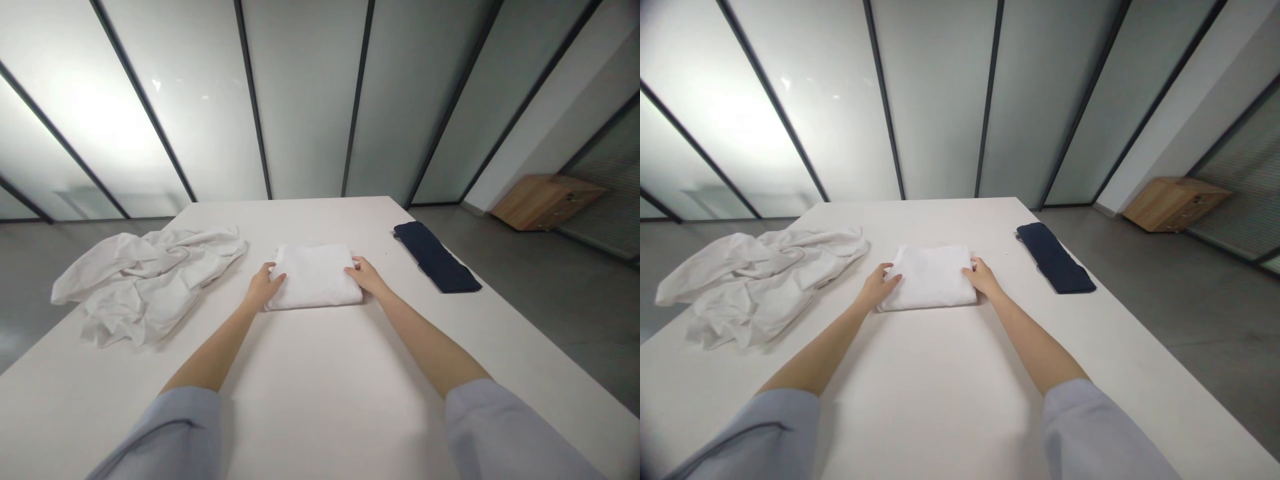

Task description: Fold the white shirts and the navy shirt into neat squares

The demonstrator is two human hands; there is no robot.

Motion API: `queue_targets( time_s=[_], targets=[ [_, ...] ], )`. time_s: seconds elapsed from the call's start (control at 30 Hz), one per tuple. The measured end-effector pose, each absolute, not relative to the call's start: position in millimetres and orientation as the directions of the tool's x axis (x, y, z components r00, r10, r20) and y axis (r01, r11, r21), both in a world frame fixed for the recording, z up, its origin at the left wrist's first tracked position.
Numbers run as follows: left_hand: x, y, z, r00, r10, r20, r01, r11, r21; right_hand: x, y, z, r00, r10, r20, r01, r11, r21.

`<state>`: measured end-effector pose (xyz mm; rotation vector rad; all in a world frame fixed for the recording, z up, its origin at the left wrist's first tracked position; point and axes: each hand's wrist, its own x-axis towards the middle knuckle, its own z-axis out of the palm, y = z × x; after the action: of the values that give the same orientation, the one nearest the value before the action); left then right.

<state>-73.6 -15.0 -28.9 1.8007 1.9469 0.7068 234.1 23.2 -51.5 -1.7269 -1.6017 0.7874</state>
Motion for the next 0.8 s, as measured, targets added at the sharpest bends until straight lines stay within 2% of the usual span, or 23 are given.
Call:
queue_targets(
  time_s=[0.13,0.3,0.37,0.5,0.67,0.8],
  targets=[
    [-69,-10,-31,-0.073,0.994,0.079,0.646,-0.013,0.763,227,35,-54,0.118,0.993,-0.005,0.544,-0.069,-0.836],
    [-74,-21,-35,-0.052,0.994,0.101,0.556,-0.055,0.829,221,41,-65,0.038,0.973,0.226,0.448,0.185,-0.875],
    [-77,-28,-37,-0.046,0.995,0.092,0.537,-0.053,0.842,219,40,-72,0.031,0.961,0.274,0.434,0.234,-0.870],
    [-79,-35,-38,-0.069,0.992,0.107,0.566,-0.049,0.823,217,36,-76,0.032,0.962,0.270,0.435,0.230,-0.871],
    [-72,-32,-34,-0.169,0.985,0.020,0.715,0.109,0.690,217,33,-71,0.093,0.971,0.219,0.471,0.151,-0.869],
    [-66,-28,-37,-0.139,0.990,0.006,0.687,0.092,0.721,218,35,-72,0.095,0.969,0.228,0.478,0.157,-0.864]
  ],
)
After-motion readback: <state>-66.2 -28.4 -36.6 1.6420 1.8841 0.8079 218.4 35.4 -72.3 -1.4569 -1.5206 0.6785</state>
